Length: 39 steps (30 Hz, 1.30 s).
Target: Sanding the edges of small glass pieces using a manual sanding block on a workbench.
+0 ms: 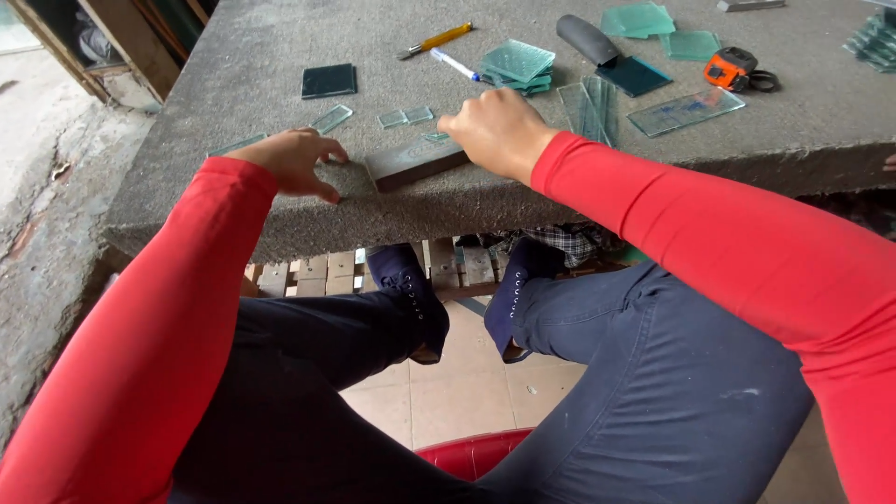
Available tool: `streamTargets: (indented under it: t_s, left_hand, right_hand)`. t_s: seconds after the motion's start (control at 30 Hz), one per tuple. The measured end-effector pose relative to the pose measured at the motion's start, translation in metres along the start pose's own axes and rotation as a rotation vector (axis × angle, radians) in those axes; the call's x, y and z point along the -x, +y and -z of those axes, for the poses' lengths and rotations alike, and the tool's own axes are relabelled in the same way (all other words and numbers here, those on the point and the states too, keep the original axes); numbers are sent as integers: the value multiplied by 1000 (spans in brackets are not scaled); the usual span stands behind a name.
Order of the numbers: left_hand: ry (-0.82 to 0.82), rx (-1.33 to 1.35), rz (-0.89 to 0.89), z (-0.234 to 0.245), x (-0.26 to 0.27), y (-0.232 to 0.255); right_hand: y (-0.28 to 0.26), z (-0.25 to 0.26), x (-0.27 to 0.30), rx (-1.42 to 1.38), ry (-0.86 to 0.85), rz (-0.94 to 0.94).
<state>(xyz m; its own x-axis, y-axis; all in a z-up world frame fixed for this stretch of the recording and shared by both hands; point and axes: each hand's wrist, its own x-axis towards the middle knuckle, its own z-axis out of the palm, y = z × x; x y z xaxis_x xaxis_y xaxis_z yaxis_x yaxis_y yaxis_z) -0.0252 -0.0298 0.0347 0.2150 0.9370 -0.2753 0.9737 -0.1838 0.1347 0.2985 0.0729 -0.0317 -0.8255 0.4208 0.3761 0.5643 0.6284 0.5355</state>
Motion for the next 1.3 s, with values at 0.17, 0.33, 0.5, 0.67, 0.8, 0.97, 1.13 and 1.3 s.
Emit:
streamTargets:
  t_s: [0.17, 0.33, 0.5, 0.67, 0.8, 0.97, 1.13, 1.3]
  left_hand:
    - [23, -46, -3, -5, -9, -8]
    - [33, -57, 5, -9, -8, -6]
    - [2, -57, -35, -10, -24, -24]
    - [313, 203, -299, 2, -16, 4]
    - [560, 484, -464, 11, -11, 30]
    - [702, 356, -486, 4, -25, 36]
    - [842, 162, -623, -2, -31, 46]
    - [698, 141, -650, -3, -27, 51]
  right_hand:
    - [-31, 32, 3, -113, -99, 10]
    - [-8, 29, 8, 1, 3, 13]
    - [-24, 142, -8, -805, -119, -222]
    - [-14, 152, -7, -1281, -102, -555]
    - [-24, 152, -6, -1376, -59, -462]
    - [-9, 119, -5, -951, 189, -263]
    - [-14, 111, -6, -567, 169, -133]
    - [-14, 93, -5, -249, 103, 23]
